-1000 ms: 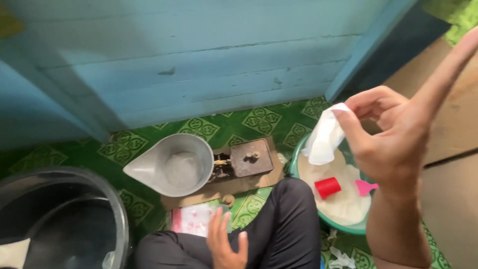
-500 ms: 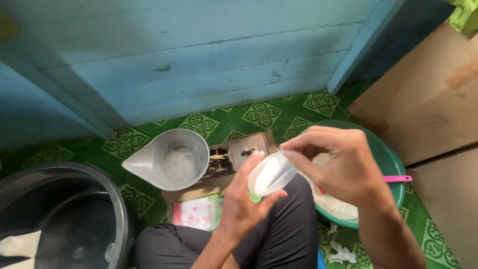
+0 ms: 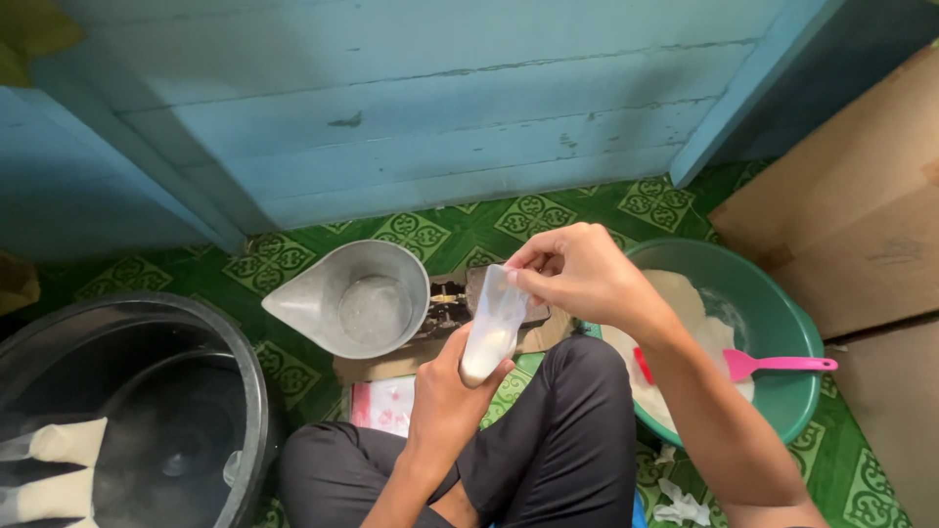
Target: Manually packaging white powder by scooping it into plastic bags, weighing them on a mechanical scale, and placing them into a storage bin.
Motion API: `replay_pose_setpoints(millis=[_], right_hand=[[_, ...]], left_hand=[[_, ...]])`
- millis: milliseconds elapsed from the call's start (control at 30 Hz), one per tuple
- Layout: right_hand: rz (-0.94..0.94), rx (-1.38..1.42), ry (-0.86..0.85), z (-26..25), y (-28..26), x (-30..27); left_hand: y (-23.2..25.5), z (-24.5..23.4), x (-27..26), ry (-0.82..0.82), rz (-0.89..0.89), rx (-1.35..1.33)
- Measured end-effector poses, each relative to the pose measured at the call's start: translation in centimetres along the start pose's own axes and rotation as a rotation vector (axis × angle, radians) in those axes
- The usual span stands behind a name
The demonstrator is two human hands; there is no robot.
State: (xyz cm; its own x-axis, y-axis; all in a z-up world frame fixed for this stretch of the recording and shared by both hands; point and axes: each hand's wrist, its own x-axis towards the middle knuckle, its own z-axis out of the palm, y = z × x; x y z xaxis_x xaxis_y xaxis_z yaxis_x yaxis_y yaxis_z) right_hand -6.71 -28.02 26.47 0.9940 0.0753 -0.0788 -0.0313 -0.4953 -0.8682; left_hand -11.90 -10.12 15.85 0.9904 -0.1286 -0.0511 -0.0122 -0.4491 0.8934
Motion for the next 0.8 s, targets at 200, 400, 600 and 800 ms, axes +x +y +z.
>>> replay_pose_setpoints(millis=[200, 400, 600, 800], right_hand=[[0.012, 0.099, -0.105, 2.0, 1.1, 1.1], [-0.101, 0.162, -0.176, 4.8, 1.0, 1.9], [-0.167, 0.063, -0.176, 7.5, 0.5, 3.8], [-0.049, 0.045, -0.237, 9.4, 0.5, 6.4]], left_hand=[[-2.4, -0.6, 0.7, 0.002, 0.007, -0.009], [-4.2, -2.3, 2.1, 0.023, 0.07, -0.06], [-2.3, -6.5, 2.7, 0.103, 0.07, -0.058], [-3.2, -8.7, 4.5, 0.194, -0.095, 0.155]])
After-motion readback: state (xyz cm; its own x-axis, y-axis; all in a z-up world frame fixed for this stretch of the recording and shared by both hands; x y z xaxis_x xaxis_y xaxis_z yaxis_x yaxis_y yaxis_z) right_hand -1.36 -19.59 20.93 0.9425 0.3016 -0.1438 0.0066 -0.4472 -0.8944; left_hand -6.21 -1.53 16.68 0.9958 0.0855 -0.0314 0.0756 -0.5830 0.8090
